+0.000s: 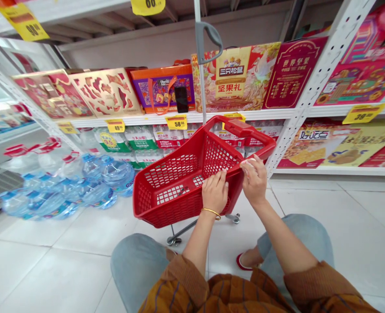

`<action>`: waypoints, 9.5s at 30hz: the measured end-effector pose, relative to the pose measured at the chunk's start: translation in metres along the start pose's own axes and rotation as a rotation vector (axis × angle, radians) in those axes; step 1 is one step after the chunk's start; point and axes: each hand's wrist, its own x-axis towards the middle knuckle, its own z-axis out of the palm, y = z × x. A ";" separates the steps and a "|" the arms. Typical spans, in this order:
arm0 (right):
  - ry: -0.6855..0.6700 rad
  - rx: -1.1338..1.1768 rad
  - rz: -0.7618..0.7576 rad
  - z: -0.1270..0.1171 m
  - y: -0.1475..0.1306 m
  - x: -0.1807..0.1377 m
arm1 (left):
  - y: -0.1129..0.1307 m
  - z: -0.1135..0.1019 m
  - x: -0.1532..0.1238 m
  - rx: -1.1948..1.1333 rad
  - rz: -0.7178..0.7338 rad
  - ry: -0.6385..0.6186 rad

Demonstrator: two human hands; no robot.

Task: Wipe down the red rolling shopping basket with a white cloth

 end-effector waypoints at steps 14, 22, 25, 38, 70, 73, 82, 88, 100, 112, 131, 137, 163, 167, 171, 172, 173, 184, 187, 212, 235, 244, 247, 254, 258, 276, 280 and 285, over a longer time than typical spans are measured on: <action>-0.163 0.110 -0.143 0.017 -0.018 -0.033 | -0.011 -0.010 -0.002 0.007 0.050 -0.039; 0.010 0.089 -0.061 0.017 -0.002 -0.033 | -0.015 -0.021 0.008 0.024 0.151 -0.189; 0.006 0.116 0.014 0.021 0.000 -0.031 | -0.023 -0.024 0.018 0.009 0.225 -0.259; 0.022 0.184 0.254 0.051 -0.008 -0.049 | -0.056 -0.008 0.036 0.205 0.463 -0.282; 0.042 0.080 0.605 0.127 -0.028 -0.110 | -0.094 -0.013 0.071 0.578 0.776 -0.540; 0.055 0.084 0.619 0.125 -0.030 -0.109 | -0.098 -0.013 0.070 0.563 0.797 -0.535; 0.123 0.216 0.642 0.123 -0.043 -0.056 | -0.097 -0.011 0.064 0.572 0.800 -0.579; 0.081 0.129 0.670 0.131 -0.042 -0.077 | -0.102 -0.007 0.060 0.534 0.745 -0.568; 0.097 0.129 0.793 0.133 -0.037 -0.124 | -0.094 0.012 0.042 0.576 0.755 -0.703; 0.089 0.163 0.746 0.129 -0.045 -0.129 | -0.097 0.043 0.015 0.467 0.561 -0.575; -0.266 0.060 0.608 0.134 -0.008 -0.191 | -0.102 0.053 0.009 0.188 0.482 -0.582; -0.348 0.049 0.552 0.127 -0.005 -0.204 | -0.100 0.054 0.004 0.163 0.453 -0.589; -0.353 0.053 0.436 0.128 0.005 -0.194 | -0.118 0.059 -0.028 0.181 0.453 -0.657; -0.384 0.045 0.422 0.124 0.006 -0.211 | -0.117 0.058 -0.027 0.192 0.459 -0.662; -0.443 0.005 0.397 0.122 0.008 -0.228 | -0.118 0.059 -0.027 0.220 0.485 -0.644; -0.462 -0.005 0.390 0.121 0.009 -0.232 | -0.119 0.059 -0.027 0.232 0.494 -0.639; -0.479 -0.011 0.385 0.121 0.010 -0.235 | -0.120 0.059 -0.027 0.243 0.504 -0.633; -0.333 -0.039 0.324 0.119 0.001 -0.183 | -0.121 0.060 -0.028 0.262 0.512 -0.558; -0.313 -0.050 0.303 0.123 -0.001 -0.169 | -0.120 0.060 -0.029 0.265 0.476 -0.525; -0.043 0.144 0.760 0.109 0.001 -0.186 | -0.119 0.048 -0.025 0.283 0.482 -0.501; -0.142 0.045 0.744 0.145 -0.003 -0.205 | -0.120 0.046 -0.025 0.261 0.475 -0.500; -0.135 0.029 0.596 0.117 -0.017 -0.193 | -0.124 0.039 -0.021 0.262 0.505 -0.487; -0.136 0.109 0.448 0.114 -0.026 -0.171 | -0.123 0.036 -0.020 0.277 0.487 -0.469; -0.192 -0.003 0.379 0.135 -0.027 -0.142 | -0.122 0.034 -0.020 0.248 0.410 -0.465; -0.228 -0.051 0.354 0.143 -0.019 -0.162 | -0.123 0.034 -0.021 0.232 0.411 -0.461; -0.415 0.030 0.258 0.142 -0.005 -0.211 | -0.130 0.056 -0.048 0.257 0.382 -0.516; -0.504 0.058 0.252 0.139 -0.003 -0.217 | -0.133 0.056 -0.050 0.263 0.379 -0.534; -0.591 0.078 0.170 0.132 0.000 -0.233 | -0.140 0.056 -0.059 0.248 0.378 -0.542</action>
